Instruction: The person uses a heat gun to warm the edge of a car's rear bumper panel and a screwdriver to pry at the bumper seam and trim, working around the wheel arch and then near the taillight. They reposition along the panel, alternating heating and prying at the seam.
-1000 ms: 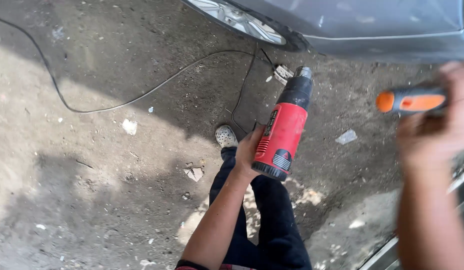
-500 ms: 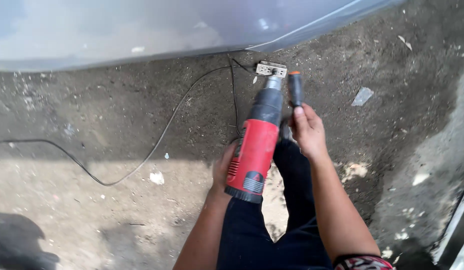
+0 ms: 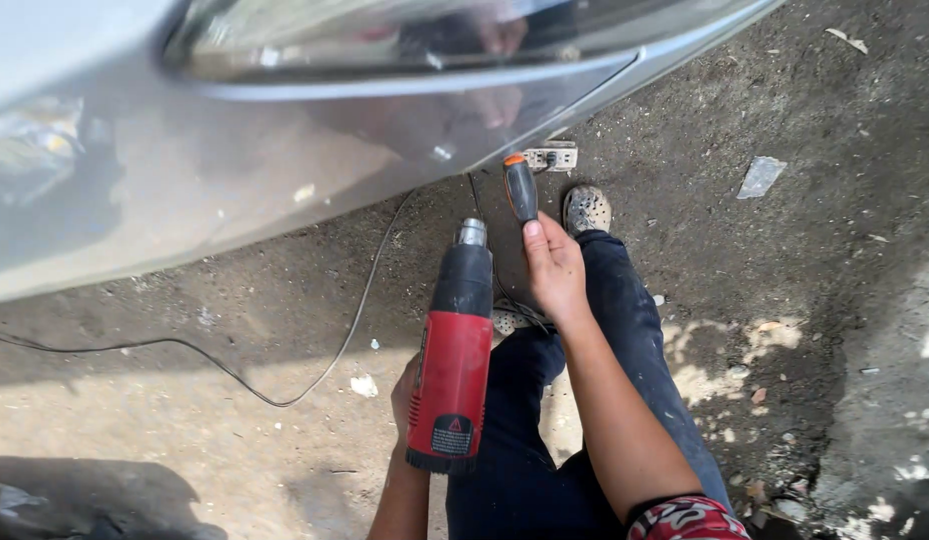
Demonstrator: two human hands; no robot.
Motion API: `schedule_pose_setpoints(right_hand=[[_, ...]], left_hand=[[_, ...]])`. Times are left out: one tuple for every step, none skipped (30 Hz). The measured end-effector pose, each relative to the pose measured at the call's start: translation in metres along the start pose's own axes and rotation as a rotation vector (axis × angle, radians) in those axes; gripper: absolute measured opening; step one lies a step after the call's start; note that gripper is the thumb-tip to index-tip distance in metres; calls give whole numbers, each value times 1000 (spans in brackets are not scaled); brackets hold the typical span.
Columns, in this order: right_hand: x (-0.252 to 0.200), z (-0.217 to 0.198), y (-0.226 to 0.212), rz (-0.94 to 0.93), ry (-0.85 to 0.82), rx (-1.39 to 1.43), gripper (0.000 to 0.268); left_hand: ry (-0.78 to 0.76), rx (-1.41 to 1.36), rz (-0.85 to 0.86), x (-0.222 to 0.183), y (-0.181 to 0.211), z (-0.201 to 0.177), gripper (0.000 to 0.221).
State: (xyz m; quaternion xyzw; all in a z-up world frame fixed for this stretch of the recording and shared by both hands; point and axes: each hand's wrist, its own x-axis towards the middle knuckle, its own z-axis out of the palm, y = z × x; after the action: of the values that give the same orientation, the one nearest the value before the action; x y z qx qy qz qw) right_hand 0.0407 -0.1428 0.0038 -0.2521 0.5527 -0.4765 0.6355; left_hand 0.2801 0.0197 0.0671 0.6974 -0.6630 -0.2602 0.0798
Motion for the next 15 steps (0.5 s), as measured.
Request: schedule_pose_setpoints(right_hand=[[0,3,-6,10,7,12,39],[0,5,-11,47,9,24,39],[1,7,-17,79,14,33,40],[3,9,-17,83,24,43,40],[5,10,-18,67,20,41,40],[5,12,-18,51,17,39,41],[7,11,-15,52,23,42,41],[9,11,-12,45,8,63,41],[10,11,-8,40,-9,84,40],[11,13,-11,42,-6,87,40],[11,14,-14,86,-23,164,41],[11,16,-17,130,-41,241,42],[12,16,-19,129,-41,240,42],[13,16,-21,205,-60,337,42],[14,17,-24,281,-79,435,43]], left_hand=[[-12,11,0,1,5,-2,49],[-30,-64,-115,1,10,-3,47],[-45,-142,-226,3,13,-3,45],[-55,-134,-221,6,5,-10,45],[-60,-147,-230,8,6,-11,44],[-64,-159,-239,10,12,-7,44],[-66,-176,-246,13,12,-7,43],[-67,-192,-252,16,12,-8,43],[-67,-207,-261,17,12,-8,42],[-67,-223,-270,18,12,-9,42],[-67,-241,-281,18,12,-9,42],[-66,-260,-292,18,12,-10,41],[-61,-279,-302,19,12,-9,41],[-56,-299,-311,20,12,-8,40],[-51,-317,-319,22,11,-9,40]])
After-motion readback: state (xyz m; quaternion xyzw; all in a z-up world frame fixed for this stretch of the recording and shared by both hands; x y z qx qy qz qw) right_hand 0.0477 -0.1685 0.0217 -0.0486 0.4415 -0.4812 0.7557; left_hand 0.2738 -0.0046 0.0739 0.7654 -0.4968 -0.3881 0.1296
